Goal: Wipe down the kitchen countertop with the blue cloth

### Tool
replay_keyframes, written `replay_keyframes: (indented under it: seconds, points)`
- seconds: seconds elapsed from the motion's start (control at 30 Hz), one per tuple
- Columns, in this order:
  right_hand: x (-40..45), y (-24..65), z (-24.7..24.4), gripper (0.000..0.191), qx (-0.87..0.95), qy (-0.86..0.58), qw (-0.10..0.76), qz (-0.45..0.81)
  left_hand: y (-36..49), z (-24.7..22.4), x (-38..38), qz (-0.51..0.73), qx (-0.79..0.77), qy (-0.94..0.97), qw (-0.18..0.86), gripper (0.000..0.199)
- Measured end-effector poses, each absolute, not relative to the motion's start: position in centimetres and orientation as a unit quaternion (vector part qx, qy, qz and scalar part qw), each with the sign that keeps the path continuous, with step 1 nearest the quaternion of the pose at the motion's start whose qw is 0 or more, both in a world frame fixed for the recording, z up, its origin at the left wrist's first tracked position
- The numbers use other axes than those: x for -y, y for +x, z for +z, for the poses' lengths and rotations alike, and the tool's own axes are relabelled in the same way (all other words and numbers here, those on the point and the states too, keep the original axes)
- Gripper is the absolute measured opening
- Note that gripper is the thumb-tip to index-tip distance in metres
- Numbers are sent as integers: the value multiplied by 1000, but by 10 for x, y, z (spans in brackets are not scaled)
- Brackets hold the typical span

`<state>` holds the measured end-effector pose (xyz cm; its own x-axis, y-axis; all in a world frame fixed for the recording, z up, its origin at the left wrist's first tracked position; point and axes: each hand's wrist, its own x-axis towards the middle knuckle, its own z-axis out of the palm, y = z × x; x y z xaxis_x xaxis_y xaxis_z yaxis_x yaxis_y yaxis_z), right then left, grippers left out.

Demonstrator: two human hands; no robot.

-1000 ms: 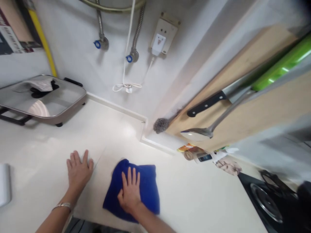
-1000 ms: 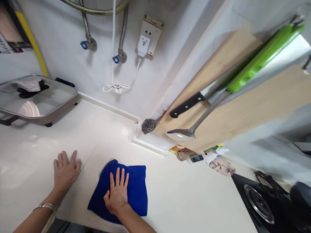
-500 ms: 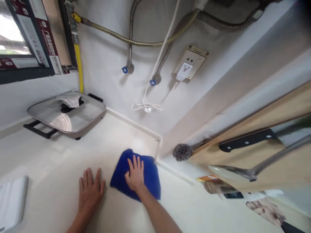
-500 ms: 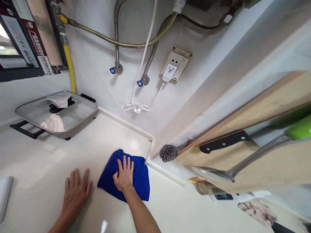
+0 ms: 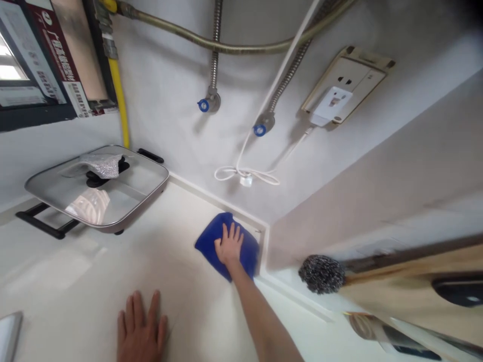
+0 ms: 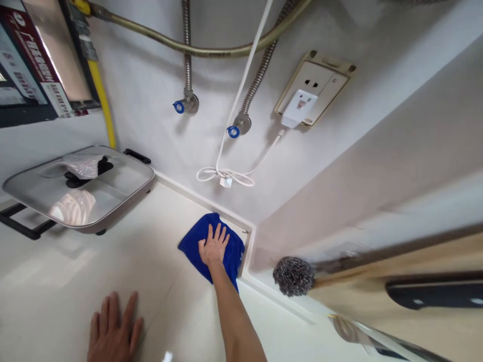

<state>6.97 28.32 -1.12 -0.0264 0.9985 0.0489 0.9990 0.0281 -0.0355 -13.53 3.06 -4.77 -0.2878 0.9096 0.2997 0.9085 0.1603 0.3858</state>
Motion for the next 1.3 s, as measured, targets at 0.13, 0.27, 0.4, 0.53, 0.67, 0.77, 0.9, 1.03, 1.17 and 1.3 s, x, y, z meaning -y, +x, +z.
replay_keyframes:
  seconds: [0.13,0.27,0.4,0.53,0.67,0.77,0.9,1.03,1.17,1.3]
  points:
    - [-312,54,-11,70,707,-707,12,-1,-138,-54,-30,238,-758,607,-9,70]
    - [-329,25,-12,72,700,-714,26,5,-139,-54,-30,232,-755,613,-24,78]
    - [-342,-13,-9,72,725,-687,40,21,-140,-57,-29,217,-755,618,-36,80]
    - [-345,-61,-3,71,789,-611,47,45,-141,-58,-26,190,-757,623,-48,76]
    - [-322,-110,1,69,860,-503,52,71,-138,-47,-25,178,-756,627,-55,76]
    - [-291,-132,3,68,895,-432,61,95,-135,-38,-26,171,-764,620,-56,77]
    - [-244,-139,8,66,914,-383,61,119,-136,-31,-24,202,-754,619,-79,76]
    - [-196,-132,8,67,929,-344,65,119,-137,-22,-14,296,-720,618,-109,76]
    - [-148,-116,3,63,949,-286,63,114,-137,-7,1,354,-678,636,-100,69]
    - [-105,-84,9,60,966,-226,42,119,-148,-8,7,371,-714,593,-31,57]
